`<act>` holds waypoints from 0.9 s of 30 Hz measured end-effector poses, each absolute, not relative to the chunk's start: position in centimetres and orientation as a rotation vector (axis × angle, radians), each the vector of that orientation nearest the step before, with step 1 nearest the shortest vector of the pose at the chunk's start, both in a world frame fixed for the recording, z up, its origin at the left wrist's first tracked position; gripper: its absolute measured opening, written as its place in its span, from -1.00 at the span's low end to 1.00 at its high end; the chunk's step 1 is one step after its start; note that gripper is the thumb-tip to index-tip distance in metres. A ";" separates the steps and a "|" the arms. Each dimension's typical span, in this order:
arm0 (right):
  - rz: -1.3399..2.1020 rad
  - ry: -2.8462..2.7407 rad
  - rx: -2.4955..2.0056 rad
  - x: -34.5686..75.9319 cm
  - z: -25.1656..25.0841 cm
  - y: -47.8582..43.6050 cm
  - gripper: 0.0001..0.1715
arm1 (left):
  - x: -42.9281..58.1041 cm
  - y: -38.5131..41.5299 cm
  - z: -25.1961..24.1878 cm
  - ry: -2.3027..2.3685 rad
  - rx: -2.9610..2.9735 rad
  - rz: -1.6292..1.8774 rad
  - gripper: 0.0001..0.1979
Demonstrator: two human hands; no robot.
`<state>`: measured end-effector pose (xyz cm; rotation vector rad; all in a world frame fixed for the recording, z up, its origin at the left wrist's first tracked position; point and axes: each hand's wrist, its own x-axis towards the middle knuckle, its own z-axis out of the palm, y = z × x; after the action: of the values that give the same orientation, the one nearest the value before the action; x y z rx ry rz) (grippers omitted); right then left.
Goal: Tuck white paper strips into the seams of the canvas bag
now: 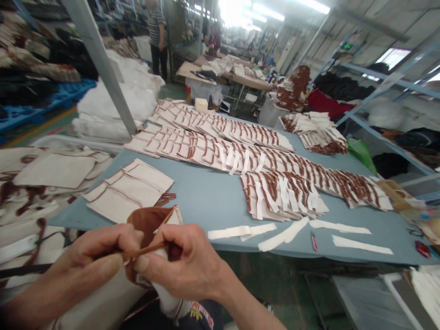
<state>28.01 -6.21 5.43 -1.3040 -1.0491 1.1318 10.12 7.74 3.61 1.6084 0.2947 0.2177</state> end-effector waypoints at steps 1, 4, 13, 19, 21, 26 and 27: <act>1.081 -1.084 -1.336 28.1 5.6 -6.1 -0.53 | 10.2 7.9 3.7 0.286 1.608 0.237 -0.38; 0.935 -1.179 -1.406 28.0 5.7 -6.0 -0.63 | 11.2 8.2 4.4 0.319 1.634 0.222 -0.44; 0.770 -1.445 -1.435 29.2 6.1 -6.3 -0.81 | 11.1 8.4 3.5 0.300 1.759 0.031 -0.53; 0.837 -1.456 -1.389 32.2 4.3 -5.6 -0.69 | 9.7 7.8 3.4 0.261 2.060 0.298 -0.54; 0.871 -1.411 -1.423 33.1 3.3 -5.2 -0.68 | 9.9 7.8 3.7 0.270 2.050 0.412 -0.53; 0.943 -1.308 -1.497 34.7 2.6 -5.2 -0.70 | 10.4 8.3 3.1 0.372 1.936 0.629 -0.49; 0.946 -1.296 -1.496 34.9 3.0 -5.4 -0.70 | 10.6 8.5 2.7 0.445 1.919 0.668 -0.48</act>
<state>34.95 -5.35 2.96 -1.4963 -1.2959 0.9464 10.58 8.49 2.75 1.9185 0.4453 0.6675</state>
